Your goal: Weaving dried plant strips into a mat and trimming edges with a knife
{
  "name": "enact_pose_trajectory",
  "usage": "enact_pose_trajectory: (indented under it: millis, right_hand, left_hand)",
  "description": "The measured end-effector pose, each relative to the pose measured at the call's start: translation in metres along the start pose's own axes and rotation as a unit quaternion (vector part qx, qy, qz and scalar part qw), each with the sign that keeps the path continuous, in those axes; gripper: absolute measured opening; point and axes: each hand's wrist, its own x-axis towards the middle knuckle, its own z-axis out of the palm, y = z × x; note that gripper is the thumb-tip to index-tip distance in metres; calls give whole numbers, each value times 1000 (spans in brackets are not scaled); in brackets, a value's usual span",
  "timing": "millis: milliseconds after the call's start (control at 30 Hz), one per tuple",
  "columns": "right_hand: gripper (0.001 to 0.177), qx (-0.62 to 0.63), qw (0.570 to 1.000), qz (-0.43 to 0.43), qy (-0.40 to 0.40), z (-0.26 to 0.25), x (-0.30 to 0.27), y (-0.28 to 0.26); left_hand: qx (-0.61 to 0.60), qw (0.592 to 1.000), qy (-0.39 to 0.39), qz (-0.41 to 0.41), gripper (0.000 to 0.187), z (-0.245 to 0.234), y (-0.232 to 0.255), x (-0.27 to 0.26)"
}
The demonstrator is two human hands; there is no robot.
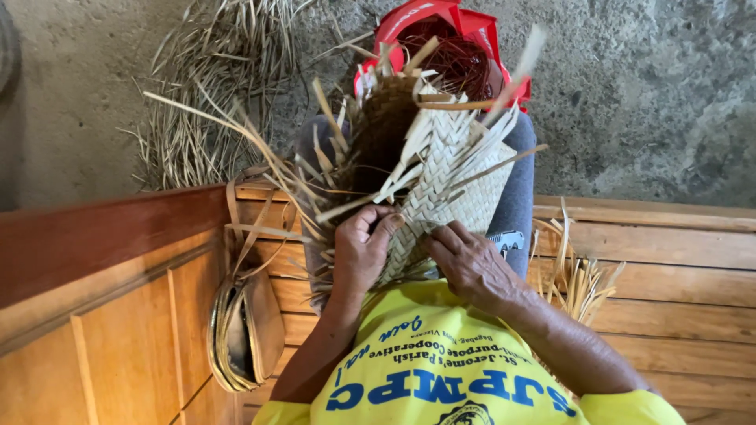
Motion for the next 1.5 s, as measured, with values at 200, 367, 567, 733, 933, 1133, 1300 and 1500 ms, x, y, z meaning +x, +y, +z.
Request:
enact_pose_trajectory:
  millis: [200,367,567,733,933,1133,1300,1500]
  right_hand:
    - [30,37,999,19,-5,2,-8,-8]
    - [31,57,998,37,-13,9,-13,-12]
    - [36,100,993,59,2,9,-13,-14]
    - [32,147,986,80,22,2,-4,-19]
    - [24,297,939,162,61,-13,-10,-21]
    - [21,295,917,251,89,-18,7,-23]
    - [22,308,893,315,95,1,12,-22]
    - [18,356,873,327,66,15,10,-17]
  left_hand:
    - [-22,999,1,-29,15,2,-3,-4]
    - [-9,999,10,-29,14,0,-2,-2]
    - [-12,999,-1,-34,16,-3,7,-1]
    - [56,997,-51,11,23,-12,18,14]
    - [91,993,-70,7,22,-11,26,22]
    - [80,995,-52,1,18,-3,27,8]
    - [24,999,-28,24,30,1,17,-1]
    - [91,991,-98,20,41,-18,9,0]
